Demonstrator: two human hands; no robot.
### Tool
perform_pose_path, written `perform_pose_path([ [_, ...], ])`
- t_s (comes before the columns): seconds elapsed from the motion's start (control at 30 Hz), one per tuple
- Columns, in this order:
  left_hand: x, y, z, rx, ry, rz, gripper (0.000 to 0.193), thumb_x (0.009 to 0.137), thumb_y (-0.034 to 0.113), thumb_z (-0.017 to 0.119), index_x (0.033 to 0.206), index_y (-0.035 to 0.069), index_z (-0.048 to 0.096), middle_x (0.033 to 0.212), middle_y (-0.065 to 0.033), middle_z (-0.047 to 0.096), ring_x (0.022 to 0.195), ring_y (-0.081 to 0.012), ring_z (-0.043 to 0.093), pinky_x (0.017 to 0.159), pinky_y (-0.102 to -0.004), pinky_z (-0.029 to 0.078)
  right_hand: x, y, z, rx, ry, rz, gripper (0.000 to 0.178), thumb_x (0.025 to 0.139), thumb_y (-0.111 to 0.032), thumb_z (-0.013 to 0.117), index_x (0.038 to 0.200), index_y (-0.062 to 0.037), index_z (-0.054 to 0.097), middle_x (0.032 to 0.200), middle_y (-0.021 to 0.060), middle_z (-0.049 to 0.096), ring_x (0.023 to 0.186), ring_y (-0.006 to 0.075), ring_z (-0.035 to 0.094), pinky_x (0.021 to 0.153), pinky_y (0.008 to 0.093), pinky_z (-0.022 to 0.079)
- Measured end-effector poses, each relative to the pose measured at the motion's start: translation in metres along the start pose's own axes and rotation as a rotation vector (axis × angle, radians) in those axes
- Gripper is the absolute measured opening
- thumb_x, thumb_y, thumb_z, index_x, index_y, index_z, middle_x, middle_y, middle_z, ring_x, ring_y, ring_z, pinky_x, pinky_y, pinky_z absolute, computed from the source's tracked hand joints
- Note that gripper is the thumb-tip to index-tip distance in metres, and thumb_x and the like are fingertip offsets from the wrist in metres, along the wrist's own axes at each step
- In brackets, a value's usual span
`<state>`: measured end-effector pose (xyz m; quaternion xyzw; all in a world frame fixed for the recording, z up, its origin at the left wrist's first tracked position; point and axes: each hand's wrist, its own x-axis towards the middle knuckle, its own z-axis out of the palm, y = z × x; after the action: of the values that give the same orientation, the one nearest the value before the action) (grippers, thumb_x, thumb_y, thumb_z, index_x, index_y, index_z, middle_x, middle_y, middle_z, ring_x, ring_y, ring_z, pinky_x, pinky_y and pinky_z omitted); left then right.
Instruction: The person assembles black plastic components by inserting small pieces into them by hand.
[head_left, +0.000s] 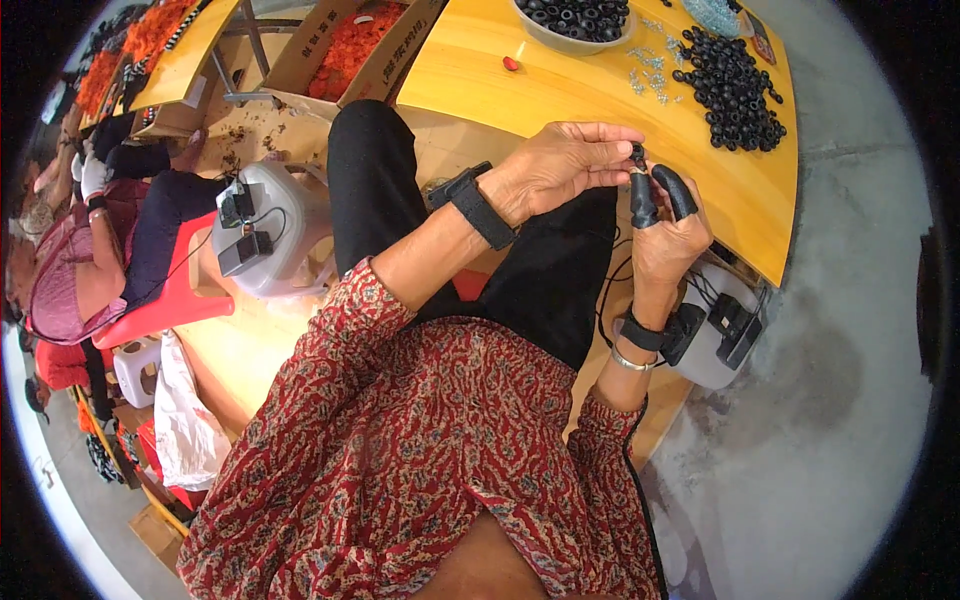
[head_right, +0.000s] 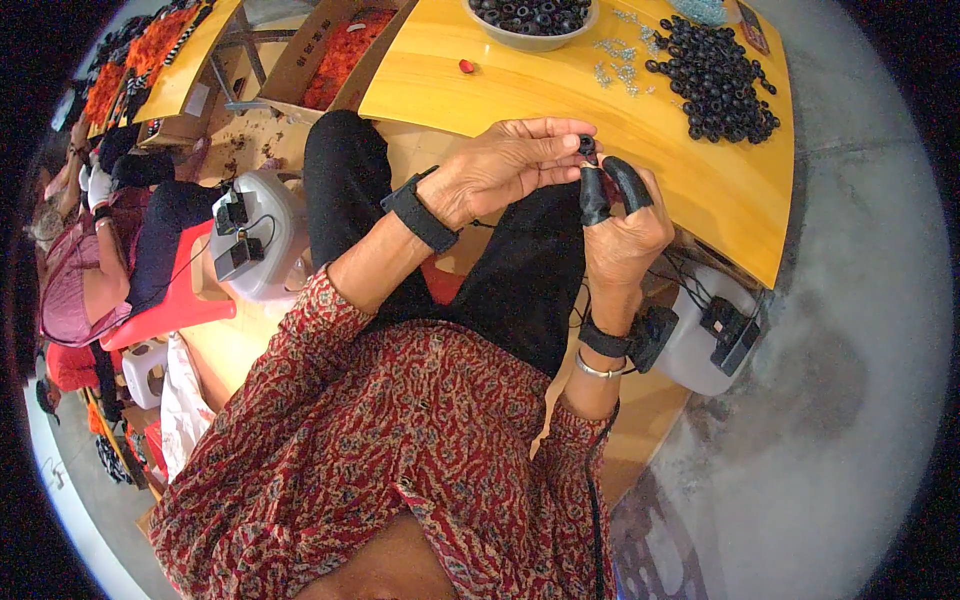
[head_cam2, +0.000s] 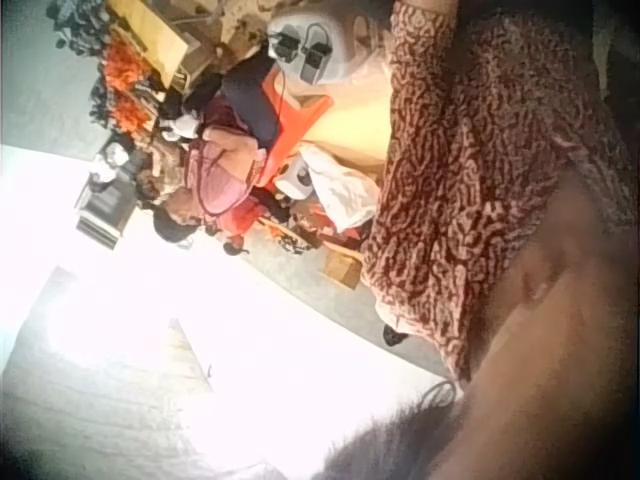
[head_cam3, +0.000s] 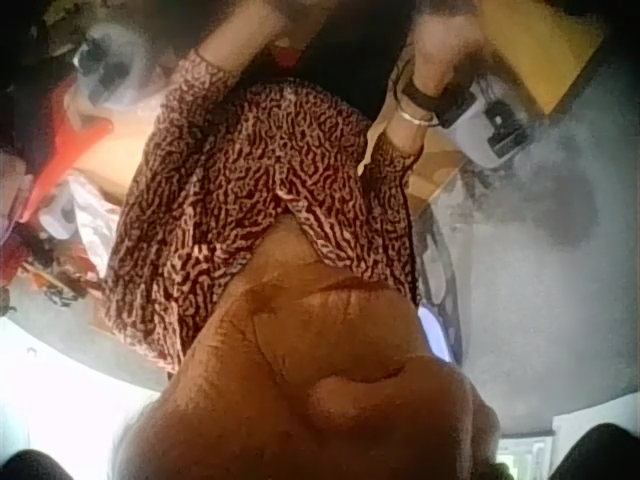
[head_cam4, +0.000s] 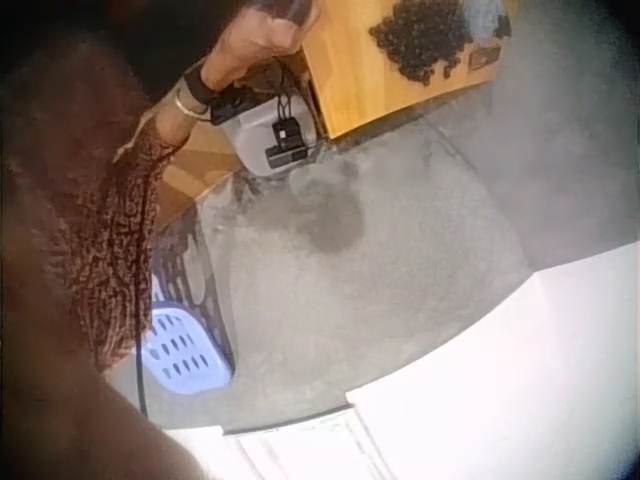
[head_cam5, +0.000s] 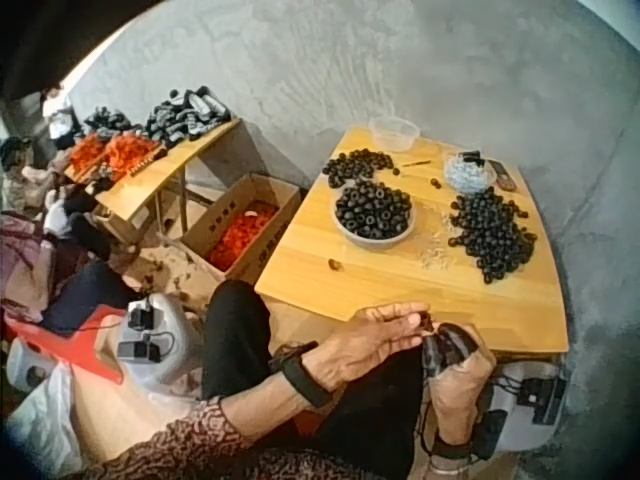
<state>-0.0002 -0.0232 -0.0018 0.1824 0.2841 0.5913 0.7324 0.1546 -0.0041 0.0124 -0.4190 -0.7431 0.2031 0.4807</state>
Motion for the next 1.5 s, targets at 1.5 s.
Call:
perform_pose_path([
  [1.5, -0.007, 0.006, 0.017, 0.396, 0.085, 0.178, 0.025, 0.084, 0.009, 0.067, 0.106, -0.002, 0.065, 0.09, -0.0086, 0.068, 0.077, -0.0121, 0.064, 0.072, -0.0236, 0.054, 0.001, -0.012, -0.004, -0.074, 0.024, -0.129, 0.014, 0.072, 0.003, 0.072, 0.083, 0.0033, 0.064, 0.082, 0.0094, 0.064, 0.07, 0.019, 0.064, 0.062, 0.0268, 0.051],
])
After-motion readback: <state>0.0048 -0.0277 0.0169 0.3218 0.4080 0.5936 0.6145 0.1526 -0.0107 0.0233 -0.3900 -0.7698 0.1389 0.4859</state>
